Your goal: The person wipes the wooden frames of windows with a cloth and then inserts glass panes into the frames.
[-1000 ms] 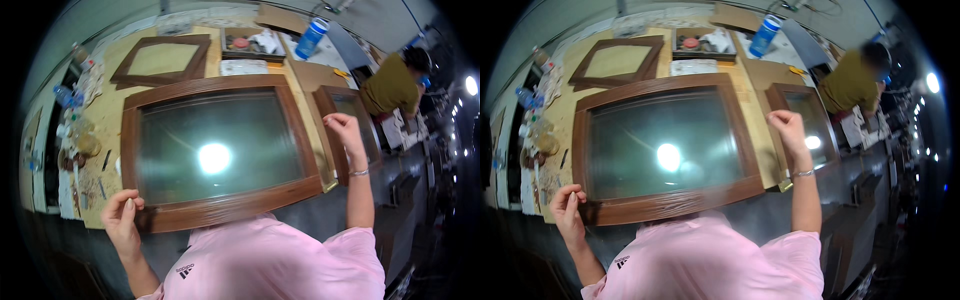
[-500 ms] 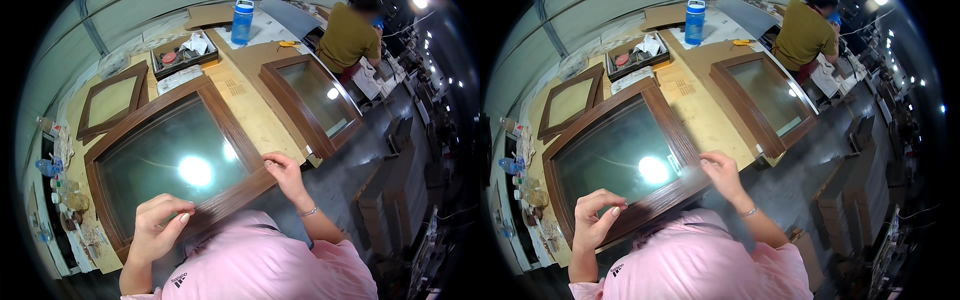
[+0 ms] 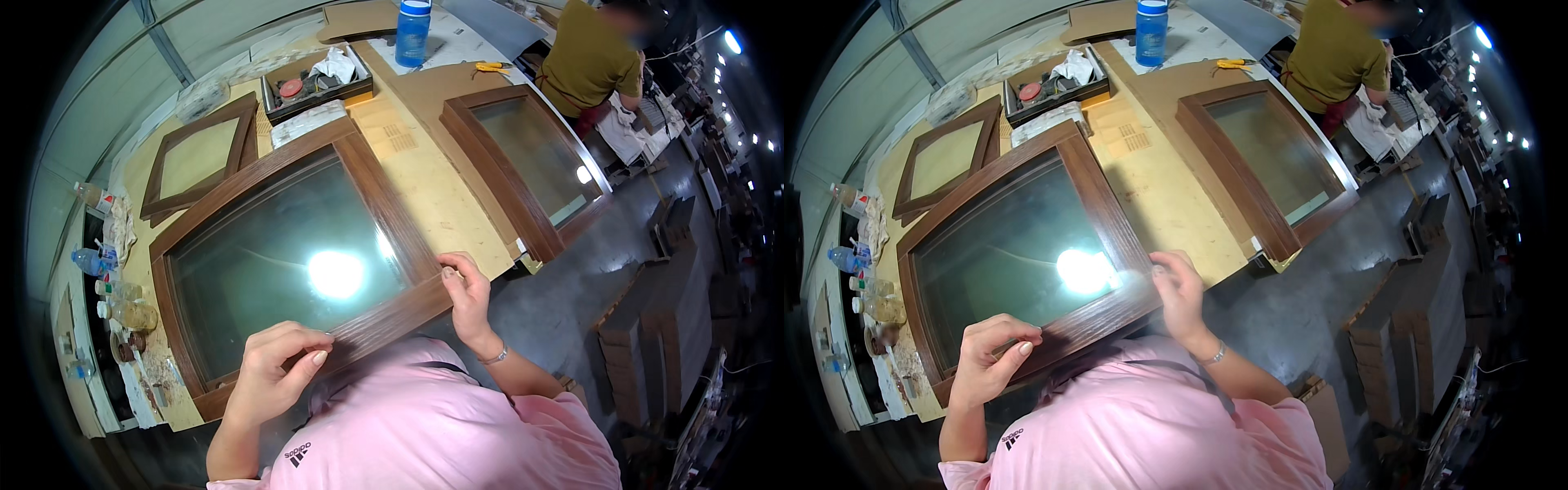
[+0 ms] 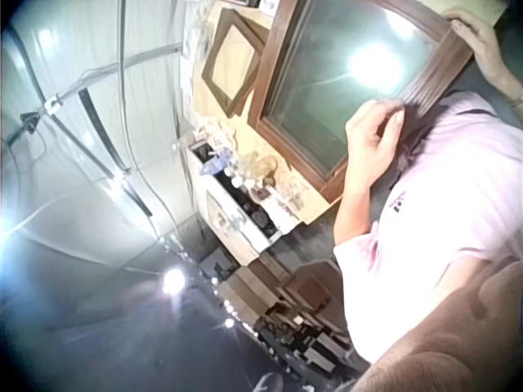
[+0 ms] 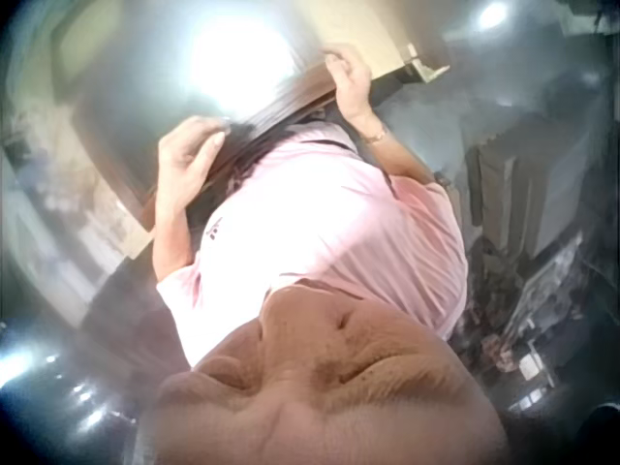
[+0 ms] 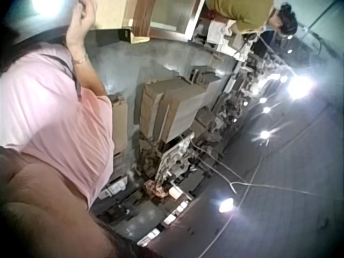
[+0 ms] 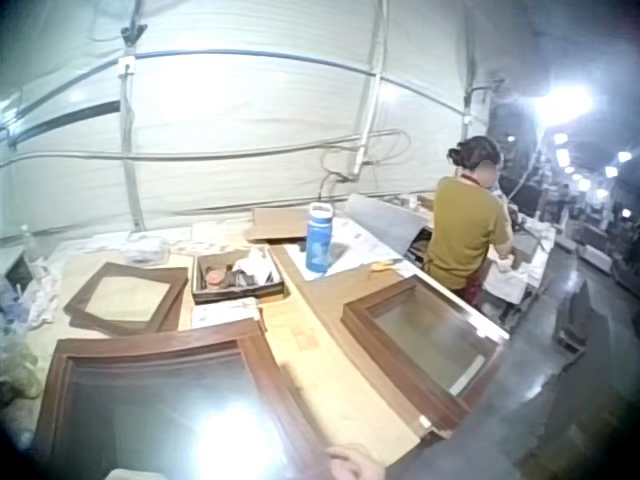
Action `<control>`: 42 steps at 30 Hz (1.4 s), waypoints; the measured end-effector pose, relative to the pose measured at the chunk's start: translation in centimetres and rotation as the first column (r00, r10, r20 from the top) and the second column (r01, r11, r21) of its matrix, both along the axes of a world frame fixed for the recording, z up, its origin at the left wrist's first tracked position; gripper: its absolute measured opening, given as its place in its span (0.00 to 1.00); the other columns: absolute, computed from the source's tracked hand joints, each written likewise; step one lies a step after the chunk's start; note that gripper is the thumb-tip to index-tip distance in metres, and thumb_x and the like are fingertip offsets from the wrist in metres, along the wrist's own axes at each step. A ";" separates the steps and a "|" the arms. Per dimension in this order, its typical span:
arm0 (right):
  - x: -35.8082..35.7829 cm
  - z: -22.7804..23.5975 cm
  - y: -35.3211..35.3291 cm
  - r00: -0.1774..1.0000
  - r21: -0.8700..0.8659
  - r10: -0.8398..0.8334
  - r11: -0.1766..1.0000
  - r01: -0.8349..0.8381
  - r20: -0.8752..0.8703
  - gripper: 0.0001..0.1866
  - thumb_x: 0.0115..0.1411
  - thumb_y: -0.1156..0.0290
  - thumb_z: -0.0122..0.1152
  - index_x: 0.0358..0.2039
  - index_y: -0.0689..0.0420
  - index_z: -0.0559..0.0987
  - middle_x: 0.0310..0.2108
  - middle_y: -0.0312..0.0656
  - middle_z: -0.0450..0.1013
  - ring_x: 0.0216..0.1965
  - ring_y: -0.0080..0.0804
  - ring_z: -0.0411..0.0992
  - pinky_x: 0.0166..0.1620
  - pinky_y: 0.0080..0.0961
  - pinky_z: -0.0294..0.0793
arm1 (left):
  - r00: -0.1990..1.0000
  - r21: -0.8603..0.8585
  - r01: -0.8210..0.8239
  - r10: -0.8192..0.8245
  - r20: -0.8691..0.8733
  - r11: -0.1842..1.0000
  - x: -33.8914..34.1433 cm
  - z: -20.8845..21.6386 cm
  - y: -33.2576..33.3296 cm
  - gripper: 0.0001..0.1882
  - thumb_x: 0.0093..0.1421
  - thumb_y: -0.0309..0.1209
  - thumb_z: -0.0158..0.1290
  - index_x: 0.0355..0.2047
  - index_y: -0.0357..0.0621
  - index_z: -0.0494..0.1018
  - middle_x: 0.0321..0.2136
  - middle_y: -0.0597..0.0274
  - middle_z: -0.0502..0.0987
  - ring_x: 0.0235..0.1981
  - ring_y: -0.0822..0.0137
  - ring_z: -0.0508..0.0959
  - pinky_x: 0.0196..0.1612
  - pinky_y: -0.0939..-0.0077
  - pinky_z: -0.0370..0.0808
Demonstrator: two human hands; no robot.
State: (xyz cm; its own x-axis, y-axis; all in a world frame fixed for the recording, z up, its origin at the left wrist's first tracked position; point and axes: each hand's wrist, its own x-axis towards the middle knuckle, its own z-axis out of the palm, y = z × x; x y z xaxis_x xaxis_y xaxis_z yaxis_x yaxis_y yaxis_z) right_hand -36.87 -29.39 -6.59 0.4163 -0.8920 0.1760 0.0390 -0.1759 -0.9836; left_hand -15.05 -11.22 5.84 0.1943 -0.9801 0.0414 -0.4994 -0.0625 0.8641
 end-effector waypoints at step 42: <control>0.6 -0.4 0.3 0.996 0.039 -0.081 0.996 0.080 0.023 0.13 0.59 0.73 0.50 0.39 0.69 0.77 0.38 0.42 0.72 0.41 0.27 0.67 0.47 0.21 0.64 | 0.985 0.117 0.147 -0.155 0.069 0.982 -1.0 -0.2 -5.7 0.07 0.58 0.25 0.58 0.36 0.34 0.79 0.29 0.51 0.80 0.32 0.57 0.81 0.38 0.68 0.76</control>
State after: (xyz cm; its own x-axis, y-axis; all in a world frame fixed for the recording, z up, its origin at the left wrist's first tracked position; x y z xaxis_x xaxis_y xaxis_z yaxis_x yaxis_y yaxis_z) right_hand -36.26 -29.11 -6.99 0.3386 -0.9287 0.1510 0.0503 -0.1424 -0.9885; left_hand -16.03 -16.89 5.60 0.0443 -0.9972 -0.0600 -0.5754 -0.0745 0.8145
